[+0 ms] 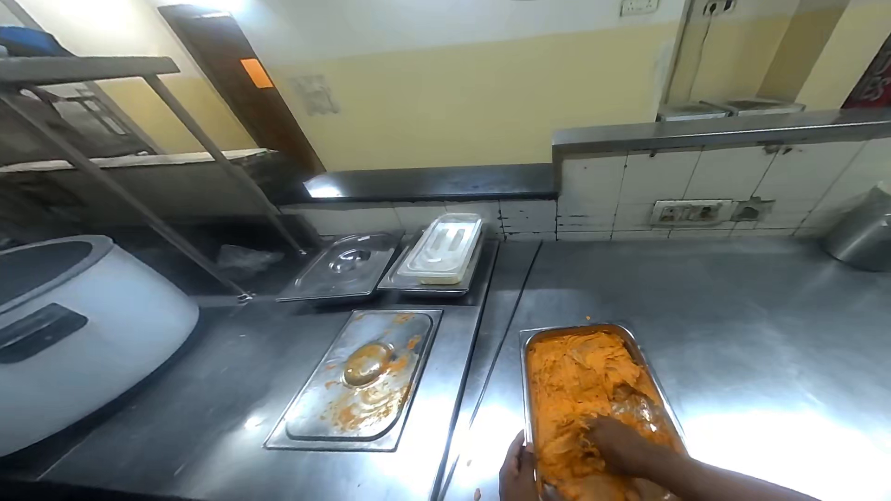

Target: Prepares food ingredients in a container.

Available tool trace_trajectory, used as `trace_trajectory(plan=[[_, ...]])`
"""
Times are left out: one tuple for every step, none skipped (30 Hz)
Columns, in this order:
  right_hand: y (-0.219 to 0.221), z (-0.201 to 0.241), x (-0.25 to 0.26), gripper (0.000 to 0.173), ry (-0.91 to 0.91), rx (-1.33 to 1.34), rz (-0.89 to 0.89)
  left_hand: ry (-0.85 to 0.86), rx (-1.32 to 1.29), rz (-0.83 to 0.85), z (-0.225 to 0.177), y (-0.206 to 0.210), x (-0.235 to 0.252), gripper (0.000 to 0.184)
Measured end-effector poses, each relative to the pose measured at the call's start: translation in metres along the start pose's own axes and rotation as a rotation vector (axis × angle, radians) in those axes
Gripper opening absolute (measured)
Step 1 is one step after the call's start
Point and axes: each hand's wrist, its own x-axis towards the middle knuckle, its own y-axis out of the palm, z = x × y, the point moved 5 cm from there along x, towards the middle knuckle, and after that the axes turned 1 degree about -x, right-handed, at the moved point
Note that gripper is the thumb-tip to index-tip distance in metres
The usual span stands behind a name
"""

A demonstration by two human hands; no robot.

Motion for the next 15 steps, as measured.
trace_trajectory(plan=[[-0.002,-0.007,-0.006,0.030,0.030,-0.022,0.012,-0.002,0.004,-0.002,-0.001,0.001,-0.001,0.037],[-0.003,-0.013,-0.013,0.029,0.090,-0.017,0.030,-0.001,0.015,-0.003,-0.001,0.001,-0.001,0.037],[-0.004,-0.020,-0.018,0.031,0.176,0.017,0.046,0.002,0.027,-0.001,-0.003,0.001,-0.001,0.037],[-0.006,-0.025,-0.024,0.034,0.273,0.065,0.064,0.009,0.036,0.004,-0.003,0.000,-0.001,0.038],[-0.007,-0.027,-0.031,0.034,0.341,0.096,0.084,0.013,0.043,0.007,-0.003,0.000,-0.001,0.038],[-0.009,-0.027,-0.039,0.033,0.377,0.113,0.115,0.017,0.046,0.010,-0.004,0.000,-0.001,0.038],[-0.008,-0.024,-0.047,0.031,0.387,0.129,0.148,0.017,0.046,0.015,-0.003,0.000,-0.002,0.038],[-0.008,-0.020,-0.055,0.029,0.391,0.149,0.169,0.016,0.045,0.016,-0.003,0.000,-0.002,0.038],[-0.010,-0.014,-0.062,0.030,0.403,0.176,0.162,0.014,0.045,0.016,-0.002,0.000,-0.001,0.038],[-0.011,-0.010,-0.067,0.032,0.426,0.202,0.127,0.016,0.046,0.015,-0.002,-0.001,0.000,0.038],[-0.008,-0.008,-0.069,0.034,0.435,0.218,0.082,0.020,0.047,0.013,-0.002,0.000,0.000,0.038],[-0.002,-0.012,-0.068,0.034,0.430,0.217,0.058,0.019,0.045,0.013,-0.002,0.000,0.000,0.038],[0.002,-0.018,-0.066,0.033,0.432,0.223,0.039,0.014,0.045,0.016,-0.001,0.001,-0.001,0.038],[-0.004,-0.020,-0.065,0.033,0.443,0.241,0.010,0.011,0.046,0.020,0.000,0.000,-0.002,0.038],[-0.021,-0.020,-0.063,0.038,0.457,0.266,-0.049,0.016,0.048,0.025,-0.001,0.000,0.000,0.038]])
